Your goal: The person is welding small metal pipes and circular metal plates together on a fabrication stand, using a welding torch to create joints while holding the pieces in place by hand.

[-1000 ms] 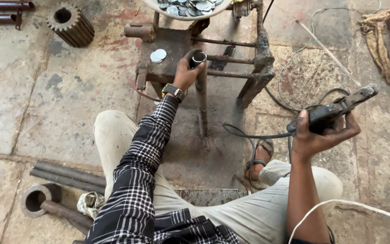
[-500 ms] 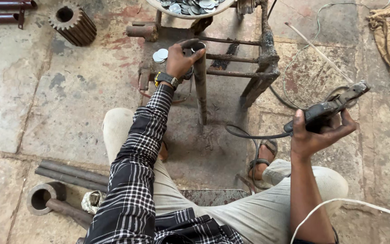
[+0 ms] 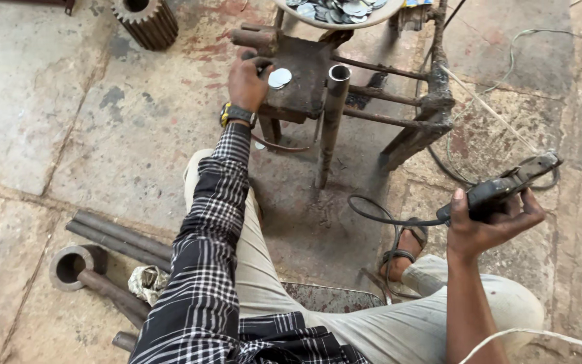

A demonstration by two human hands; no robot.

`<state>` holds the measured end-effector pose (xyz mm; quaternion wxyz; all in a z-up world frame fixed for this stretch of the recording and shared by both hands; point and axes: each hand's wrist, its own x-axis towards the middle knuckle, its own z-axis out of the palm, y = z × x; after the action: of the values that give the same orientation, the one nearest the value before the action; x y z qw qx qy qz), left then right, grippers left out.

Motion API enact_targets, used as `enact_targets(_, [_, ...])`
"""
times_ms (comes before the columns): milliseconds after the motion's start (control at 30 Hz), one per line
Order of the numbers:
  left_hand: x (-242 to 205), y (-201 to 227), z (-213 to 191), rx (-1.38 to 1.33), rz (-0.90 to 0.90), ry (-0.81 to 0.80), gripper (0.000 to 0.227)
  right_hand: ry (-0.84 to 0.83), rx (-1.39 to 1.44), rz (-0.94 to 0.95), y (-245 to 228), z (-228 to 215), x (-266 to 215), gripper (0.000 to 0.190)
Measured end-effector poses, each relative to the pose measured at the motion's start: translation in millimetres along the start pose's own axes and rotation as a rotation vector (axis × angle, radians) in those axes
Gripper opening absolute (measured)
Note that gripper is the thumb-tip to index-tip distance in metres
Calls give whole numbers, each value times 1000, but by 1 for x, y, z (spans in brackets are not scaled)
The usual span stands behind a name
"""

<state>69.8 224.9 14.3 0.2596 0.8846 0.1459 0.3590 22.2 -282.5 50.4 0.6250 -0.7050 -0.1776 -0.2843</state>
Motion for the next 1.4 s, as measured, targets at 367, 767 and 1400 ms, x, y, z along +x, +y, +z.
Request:
enact_targets(367, [9, 18, 19, 326, -8, -405, 28, -54, -57, -19, 9, 12, 0, 74])
enact_targets(767, [17, 70, 16, -824, -457, -115, 15, -62, -71, 7, 8, 19, -8, 76])
enact_targets(1400, [12, 87, 28, -459, 196, -337, 24, -122, -157, 40, 6, 38, -19, 82])
